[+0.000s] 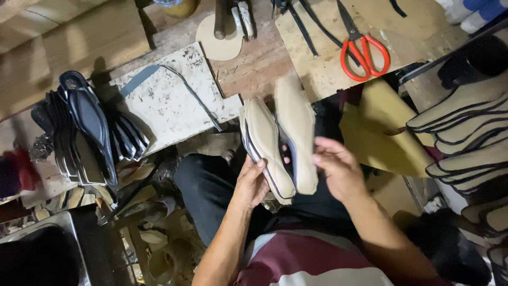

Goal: The person repeatedly picks up a black shoe upper and a beige insole, aligns them, and places the assembled pair on a wooden surface. The person handles the items one at a time and repeats the same pick, align, and place sequence throughout the clip.

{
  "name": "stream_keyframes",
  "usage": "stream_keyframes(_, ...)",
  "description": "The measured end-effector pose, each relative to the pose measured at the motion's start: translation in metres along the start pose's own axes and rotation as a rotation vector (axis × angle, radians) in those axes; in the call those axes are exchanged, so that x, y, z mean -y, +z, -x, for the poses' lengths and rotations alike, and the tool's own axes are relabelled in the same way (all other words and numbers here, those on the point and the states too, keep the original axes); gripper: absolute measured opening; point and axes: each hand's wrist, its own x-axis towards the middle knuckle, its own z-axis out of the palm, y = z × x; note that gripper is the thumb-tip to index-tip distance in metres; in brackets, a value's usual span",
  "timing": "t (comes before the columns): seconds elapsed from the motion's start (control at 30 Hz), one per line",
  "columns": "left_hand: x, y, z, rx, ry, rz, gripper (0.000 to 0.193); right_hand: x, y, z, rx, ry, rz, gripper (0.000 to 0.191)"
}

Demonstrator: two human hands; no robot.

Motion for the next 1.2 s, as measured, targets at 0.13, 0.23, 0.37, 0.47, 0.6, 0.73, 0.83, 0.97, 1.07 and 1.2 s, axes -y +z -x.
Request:
stream_keyframes(0.13,-0.002,0.002,0.002,0.002,0.007,-0.04,0.064,0.017,-0.006,0.004,-0.014,-0.025,-0.076,0.043)
stream_keyframes(0.23,0.004,-0.002,0.001,0.005,0.018,-0.029,0.06,0.01,-0.003,0.009,-0.034,-0.004,-0.033,0.042)
stream_keyframes(0.37,0.018,-0.009,-0.002,-0.128,0.018,-0.015,0.062,-0.007,0.003,0.015,-0.003,0.011,0.069,0.042)
stream_keyframes(0.47,0.025,-0.014,-0.002,-0.151,0.017,-0.039,0.061,-0.014,0.01,0.02,0.023,0.037,0.142,0.044)
stream_keyframes(0.6,0.034,-0.021,-0.002,-0.147,-0.006,-0.065,0.06,-0.013,0.02,0.022,-0.007,0.034,0.265,0.043)
stream_keyframes(0.73,0.043,-0.025,0.002,-0.133,-0.047,-0.104,0.059,-0.012,0.026,0.028,-0.017,0.082,0.454,0.041)
stream_keyframes(0.83,0.044,-0.019,0.013,-0.189,-0.1,-0.276,0.057,-0.008,0.02,0.048,-0.048,0.054,0.512,0.034)
stream_keyframes(0.97,0.051,0.002,0.025,-0.143,-0.143,-0.317,0.062,0.005,0.005,0.083,-0.038,-0.053,0.426,0.033)
stream_keyframes(1.07,0.061,0.018,0.027,-0.082,-0.157,-0.317,0.063,0.019,-0.004,0.104,-0.075,-0.074,0.399,0.032)
stream_keyframes(1.2,0.068,0.031,0.025,0.04,-0.205,-0.299,0.056,0.045,-0.03,0.137,-0.365,0.109,0.449,0.026)
